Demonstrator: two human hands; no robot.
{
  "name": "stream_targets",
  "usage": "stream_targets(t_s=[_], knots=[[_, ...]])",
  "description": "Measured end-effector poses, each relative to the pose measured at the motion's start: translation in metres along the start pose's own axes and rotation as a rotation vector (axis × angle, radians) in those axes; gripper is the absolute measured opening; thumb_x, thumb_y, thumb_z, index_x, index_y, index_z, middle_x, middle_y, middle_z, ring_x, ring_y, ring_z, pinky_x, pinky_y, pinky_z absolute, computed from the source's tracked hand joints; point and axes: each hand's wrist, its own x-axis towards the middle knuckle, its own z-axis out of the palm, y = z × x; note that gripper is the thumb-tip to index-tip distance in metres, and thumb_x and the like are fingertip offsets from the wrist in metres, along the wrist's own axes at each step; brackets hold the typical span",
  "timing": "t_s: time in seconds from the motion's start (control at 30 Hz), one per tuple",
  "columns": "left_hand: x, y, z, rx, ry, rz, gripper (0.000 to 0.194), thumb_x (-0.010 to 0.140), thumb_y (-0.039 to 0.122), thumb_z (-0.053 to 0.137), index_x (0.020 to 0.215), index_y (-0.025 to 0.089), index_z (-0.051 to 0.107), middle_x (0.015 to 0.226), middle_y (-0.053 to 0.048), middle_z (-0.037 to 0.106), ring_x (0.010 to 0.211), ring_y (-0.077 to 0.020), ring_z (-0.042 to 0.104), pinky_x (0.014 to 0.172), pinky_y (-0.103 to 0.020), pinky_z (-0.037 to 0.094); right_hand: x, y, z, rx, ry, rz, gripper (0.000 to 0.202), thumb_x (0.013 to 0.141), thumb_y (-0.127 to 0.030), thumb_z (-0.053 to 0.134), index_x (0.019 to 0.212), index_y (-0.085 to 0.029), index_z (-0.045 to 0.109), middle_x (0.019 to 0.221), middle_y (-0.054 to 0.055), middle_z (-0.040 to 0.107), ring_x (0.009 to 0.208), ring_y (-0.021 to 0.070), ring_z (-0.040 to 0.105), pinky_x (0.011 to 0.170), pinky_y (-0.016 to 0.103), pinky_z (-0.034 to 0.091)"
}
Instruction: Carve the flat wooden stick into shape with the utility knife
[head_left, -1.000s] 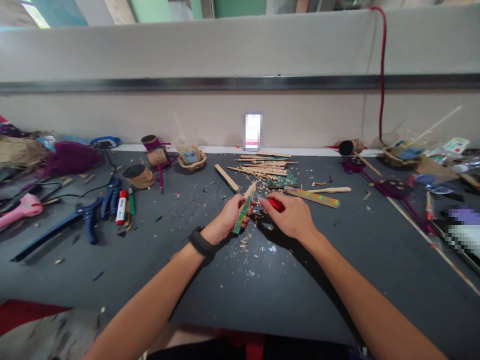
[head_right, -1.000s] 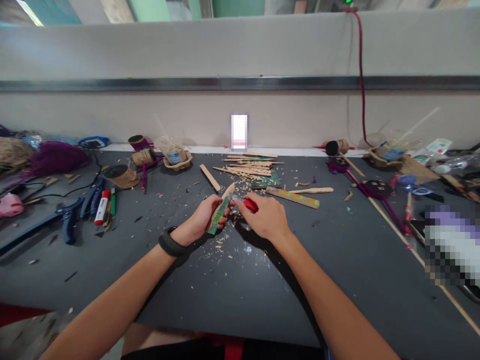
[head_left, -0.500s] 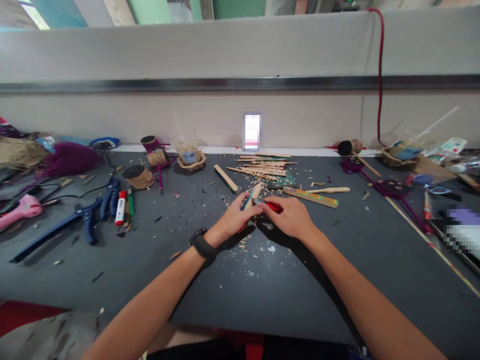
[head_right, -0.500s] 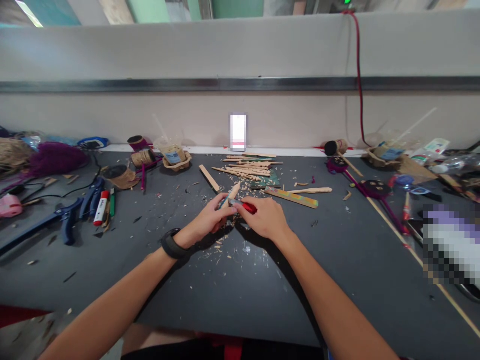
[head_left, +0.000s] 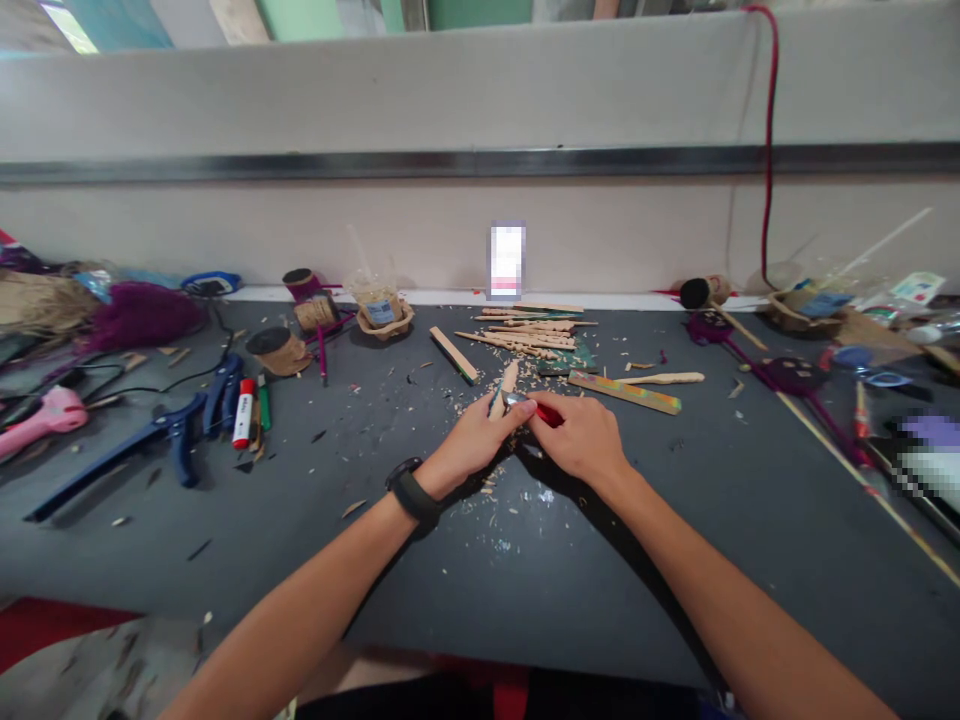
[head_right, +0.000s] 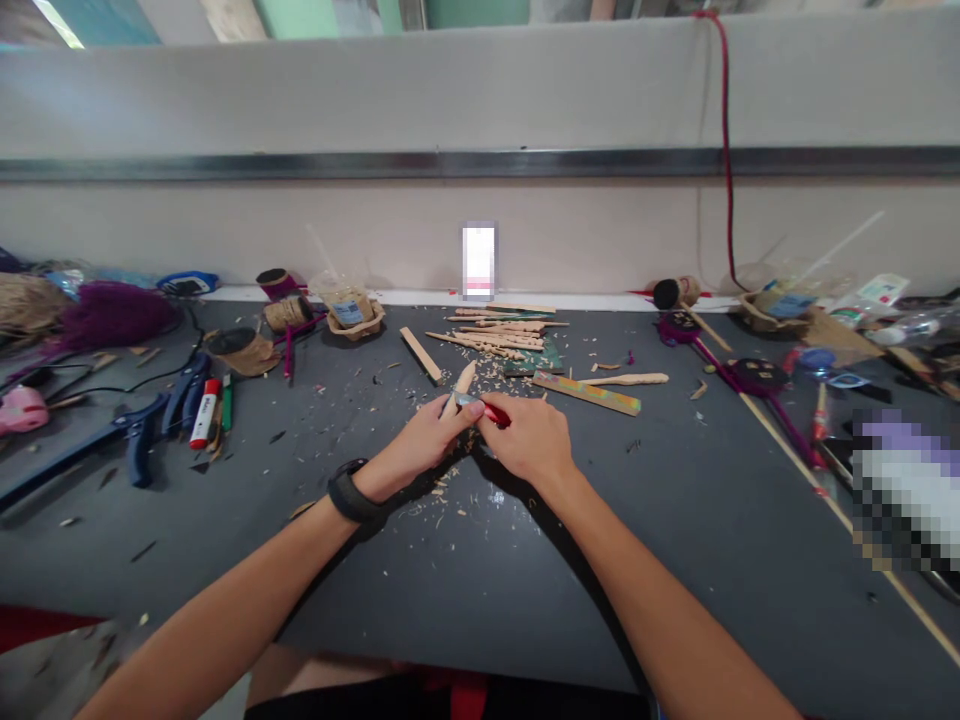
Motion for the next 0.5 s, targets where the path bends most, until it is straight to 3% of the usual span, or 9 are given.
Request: stream_targets(t_s=[0.13, 0.27, 0.5], knots=[[-0.003, -0.001, 0.004, 0.039, 0.057, -0.026, 0.042, 0.094, 0.058, 0.071, 0.092, 0.017, 0.067, 0.066, 0.003, 0.051, 0.063, -0.0115, 0.040, 0.058, -0.025, 0.032, 0.001, -0.002, 0.001, -0.041, 0.055, 0.042, 0.041, 0.101, -0.054, 0.053, 0.123, -0.035, 0.083, 0.106, 0.005, 0.085, 0.094, 0.0300, 0.078, 0.072, 0.036, 0.052], [-0.004, -0.003, 0.011, 0.018, 0.090, -0.016, 0.049, 0.095, 0.064, 0.066, 0.106, 0.017, 0.070, 0.063, 0.005, 0.051, 0.059, -0.0117, 0.041, 0.056, -0.025, 0.031, 0.004, 0.002, 0.000, -0.040, 0.135, 0.086, 0.049, 0.102, -0.062, 0.052, 0.124, -0.031, 0.083, 0.103, 0.009, 0.085, 0.094, 0.0318, 0.078, 0.073, 0.038, 0.054], [-0.003, 0.002, 0.006, -0.092, -0.019, -0.082, 0.050, 0.083, 0.065, 0.081, 0.091, 0.021, 0.058, 0.054, 0.010, 0.043, 0.043, -0.0062, 0.031, 0.043, -0.025, 0.022, 0.004, 0.010, -0.001, 0.109, -0.017, -0.066, 0.036, 0.101, -0.051, 0.056, 0.117, -0.036, 0.084, 0.106, 0.002, 0.086, 0.094, 0.0271, 0.078, 0.072, 0.033, 0.051]])
